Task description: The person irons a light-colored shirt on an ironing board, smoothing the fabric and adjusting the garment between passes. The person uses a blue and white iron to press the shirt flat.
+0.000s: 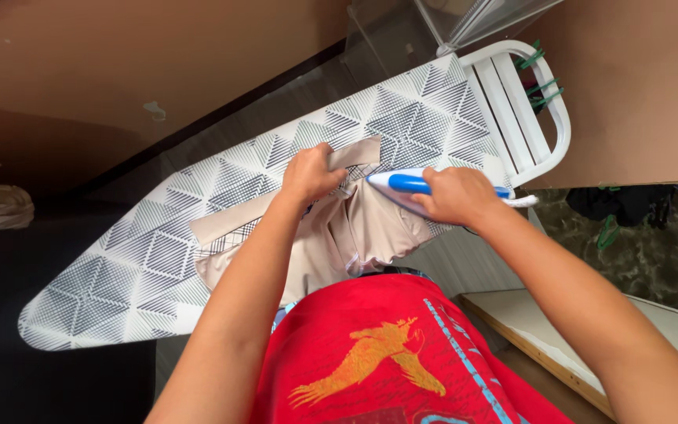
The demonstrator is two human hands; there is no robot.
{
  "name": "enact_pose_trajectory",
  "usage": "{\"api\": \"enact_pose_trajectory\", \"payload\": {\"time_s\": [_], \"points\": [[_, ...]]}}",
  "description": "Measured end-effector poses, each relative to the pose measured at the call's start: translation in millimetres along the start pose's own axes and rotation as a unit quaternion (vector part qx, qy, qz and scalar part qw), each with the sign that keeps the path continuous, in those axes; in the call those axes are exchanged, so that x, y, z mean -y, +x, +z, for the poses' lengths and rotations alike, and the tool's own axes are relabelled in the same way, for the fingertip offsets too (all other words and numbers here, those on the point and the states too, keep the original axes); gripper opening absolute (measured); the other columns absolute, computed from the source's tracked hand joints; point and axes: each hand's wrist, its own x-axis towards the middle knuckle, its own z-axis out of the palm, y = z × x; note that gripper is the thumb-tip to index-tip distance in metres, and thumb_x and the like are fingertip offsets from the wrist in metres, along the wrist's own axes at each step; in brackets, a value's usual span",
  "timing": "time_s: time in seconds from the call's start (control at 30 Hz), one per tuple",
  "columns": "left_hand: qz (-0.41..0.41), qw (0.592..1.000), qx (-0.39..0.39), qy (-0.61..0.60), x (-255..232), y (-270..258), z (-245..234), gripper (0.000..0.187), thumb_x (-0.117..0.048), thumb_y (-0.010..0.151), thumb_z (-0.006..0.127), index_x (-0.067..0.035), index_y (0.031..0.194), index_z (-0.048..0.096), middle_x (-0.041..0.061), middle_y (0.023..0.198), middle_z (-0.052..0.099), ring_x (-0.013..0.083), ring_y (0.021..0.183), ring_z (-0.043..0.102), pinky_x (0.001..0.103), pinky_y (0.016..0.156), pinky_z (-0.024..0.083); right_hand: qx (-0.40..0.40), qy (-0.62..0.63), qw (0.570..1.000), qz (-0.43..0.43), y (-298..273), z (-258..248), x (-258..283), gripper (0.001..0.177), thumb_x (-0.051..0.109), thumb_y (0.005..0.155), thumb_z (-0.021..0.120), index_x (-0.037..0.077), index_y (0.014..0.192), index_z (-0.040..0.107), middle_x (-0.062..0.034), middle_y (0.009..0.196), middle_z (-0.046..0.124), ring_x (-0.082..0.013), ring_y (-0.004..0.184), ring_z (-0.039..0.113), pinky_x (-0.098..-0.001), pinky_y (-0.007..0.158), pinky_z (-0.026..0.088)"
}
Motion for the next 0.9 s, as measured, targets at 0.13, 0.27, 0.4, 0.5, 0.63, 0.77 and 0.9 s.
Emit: {"api": "enact_pose_trajectory", "payload": {"time_s": [0.13, 0.27, 0.4, 0.5, 0.63, 0.77, 0.9], "points": [[-0.009, 1.0, -0.012, -0.002, 1, -3, 9, 0.039, -0.025, 0.079, 0.074, -0.005, 0.112, 0.071, 0.021, 0.102, 0.074, 0.0385, 0.099, 0.07, 0.048, 0.088, 0.054, 0.014, -0.01, 1.0, -0.006, 2, 8, 8, 0.045, 0.048, 0.088, 0.069, 0.005, 0.103, 0.069, -0.0219, 0.083, 0.073, -0.0415, 0.08, 0.072, -0.0539, 0.072, 0.056], [0.001, 1.0, -0.013, 0.006, 2, -2, 7, 0.038, -0.026, 0.079, 0.075, -0.005, 0.11, 0.071, 0.02, 0.101, 0.074, 0.0386, 0.099, 0.069, 0.048, 0.087, 0.053, 0.014, 0.01, 0.999, 0.04, -9, 0, -11, 0.047, 0.051, 0.087, 0.068, 0.008, 0.104, 0.07, -0.0223, 0.084, 0.074, -0.0424, 0.082, 0.072, -0.0542, 0.074, 0.056], [-0.027, 1.0, 0.0, 0.014, -11, -6, -2, 0.042, -0.032, 0.077, 0.08, -0.003, 0.107, 0.07, 0.021, 0.099, 0.073, 0.038, 0.096, 0.07, 0.048, 0.084, 0.054, 0.014, 0.027, 0.99, 0.137, -40, -10, -28, 0.049, 0.053, 0.088, 0.065, 0.008, 0.106, 0.07, -0.0229, 0.086, 0.074, -0.044, 0.084, 0.071, -0.056, 0.075, 0.055], [-0.056, 0.997, 0.031, 0.034, -23, -9, -6, 0.049, -0.033, 0.068, 0.085, -0.001, 0.102, 0.07, 0.02, 0.096, 0.073, 0.0355, 0.092, 0.071, 0.045, 0.081, 0.056, -0.023, 0.049, 0.982, 0.179, -68, -6, -26, 0.051, 0.055, 0.089, 0.065, 0.007, 0.106, 0.069, -0.0242, 0.086, 0.073, -0.0456, 0.084, 0.071, -0.0568, 0.075, 0.055], [-0.092, 0.992, 0.077, -0.033, -25, -2, 1, 0.041, -0.022, 0.064, 0.075, -0.007, 0.103, 0.075, 0.017, 0.09, 0.077, 0.0313, 0.081, 0.078, 0.043, 0.076, 0.06, -0.026, 0.068, 0.973, 0.217, -90, 16, -12, 0.05, 0.055, 0.09, 0.064, 0.008, 0.106, 0.068, -0.0246, 0.082, 0.072, -0.0461, 0.081, 0.071, -0.0564, 0.075, 0.056], [-0.062, 0.991, 0.037, -0.112, -10, 7, 6, 0.038, -0.019, 0.067, 0.077, -0.003, 0.101, 0.073, 0.018, 0.089, 0.075, 0.0315, 0.081, 0.075, 0.042, 0.077, 0.058, -0.038, 0.115, 0.968, 0.221, -99, 39, -6, 0.048, 0.053, 0.09, 0.065, 0.007, 0.101, 0.068, -0.0246, 0.08, 0.072, -0.0467, 0.079, 0.07, -0.0573, 0.074, 0.054], [-0.003, 0.998, -0.036, -0.057, -8, 0, 12, 0.043, -0.016, 0.072, 0.077, -0.003, 0.112, 0.066, 0.018, 0.096, 0.073, 0.0339, 0.091, 0.069, 0.044, 0.083, 0.053, -0.044, 0.119, 0.969, 0.211, -100, 53, -2, 0.049, 0.053, 0.09, 0.065, 0.005, 0.099, 0.067, -0.0235, 0.08, 0.072, -0.0463, 0.078, 0.07, -0.0575, 0.073, 0.054]]}}
